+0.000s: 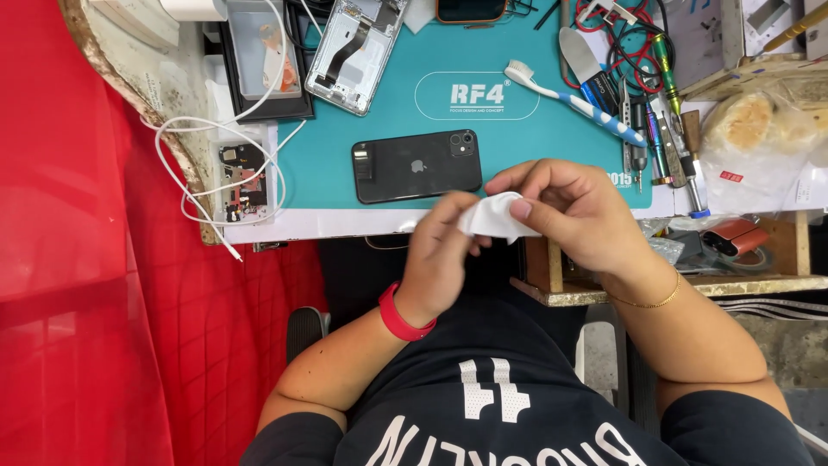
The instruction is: The person cleans the back of a black smartphone using a metal pick, a toothbrush, and a tissue. They repeatedly scrape and wipe the camera module area and the back surface, then set the tools aside.
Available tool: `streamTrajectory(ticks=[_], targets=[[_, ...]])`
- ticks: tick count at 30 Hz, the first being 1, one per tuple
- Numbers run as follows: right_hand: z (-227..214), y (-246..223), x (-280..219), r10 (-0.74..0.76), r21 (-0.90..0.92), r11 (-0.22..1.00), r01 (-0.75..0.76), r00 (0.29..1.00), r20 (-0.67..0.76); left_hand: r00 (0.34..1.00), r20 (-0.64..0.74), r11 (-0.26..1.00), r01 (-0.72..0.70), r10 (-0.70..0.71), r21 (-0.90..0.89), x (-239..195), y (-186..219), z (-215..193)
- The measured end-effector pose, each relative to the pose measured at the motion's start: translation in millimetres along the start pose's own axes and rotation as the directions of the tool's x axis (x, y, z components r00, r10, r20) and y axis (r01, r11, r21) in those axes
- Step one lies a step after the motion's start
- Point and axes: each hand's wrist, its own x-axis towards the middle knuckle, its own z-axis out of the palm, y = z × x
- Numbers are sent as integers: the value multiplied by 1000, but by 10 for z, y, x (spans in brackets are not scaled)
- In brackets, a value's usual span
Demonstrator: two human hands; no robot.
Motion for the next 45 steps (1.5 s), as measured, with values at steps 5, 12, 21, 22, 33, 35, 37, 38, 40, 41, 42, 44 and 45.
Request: streamTrajectory(ticks=[5, 12, 21, 22, 33, 35, 37, 38, 40, 41, 42, 44, 45], targets=[[0, -5, 46, 6, -43, 999, -7, 1000, -30, 990, -117, 986, -65, 83, 152, 37, 46, 23], [-102, 56, 192, -37, -103, 994, 30, 997, -66, 943, 210, 810, -331, 259, 484, 204, 165, -103], [-441, 121, 508, -106, -506, 862, 26, 986, -131, 908, 418, 157, -418, 39, 895, 785, 337, -758], [-414, 142, 486, -173, -580, 809, 98, 982, -74, 908, 419, 237, -407, -1, 882, 787, 329, -755], [-129, 246, 289, -413, -803, 537, 260, 910, 19, 826, 525, 2, -537, 207, 844, 685, 410, -704], [-110, 333, 282, -454, -826, 479, 299, 889, 58, 817, 531, -20, -541, 223, 841, 680, 403, -699], [-97, 450, 300, -540, -873, 316, 372, 827, 157, 809, 538, -51, -543, 236, 838, 675, 407, -694], [-100, 460, 335, -538, -873, 316, 371, 828, 157, 810, 538, -49, -543, 235, 839, 671, 402, -694], [-104, 481, 405, -606, -874, 116, 473, 731, 315, 807, 539, -63, -541, 241, 839, 665, 393, -696], [-75, 428, 414, -604, -873, 116, 473, 731, 316, 808, 538, -61, -541, 241, 839, 662, 393, -700], [-47, 374, 426, -611, -877, 33, 478, 705, 361, 803, 542, -73, -542, 247, 837, 660, 392, -704], [-19, 297, 439, -612, -875, -50, 482, 677, 408, 799, 545, -84, -543, 253, 836, 659, 383, -712], [-21, 274, 438, -605, -869, -65, 491, 673, 426, 797, 547, -94, -543, 256, 834, 660, 374, -715]])
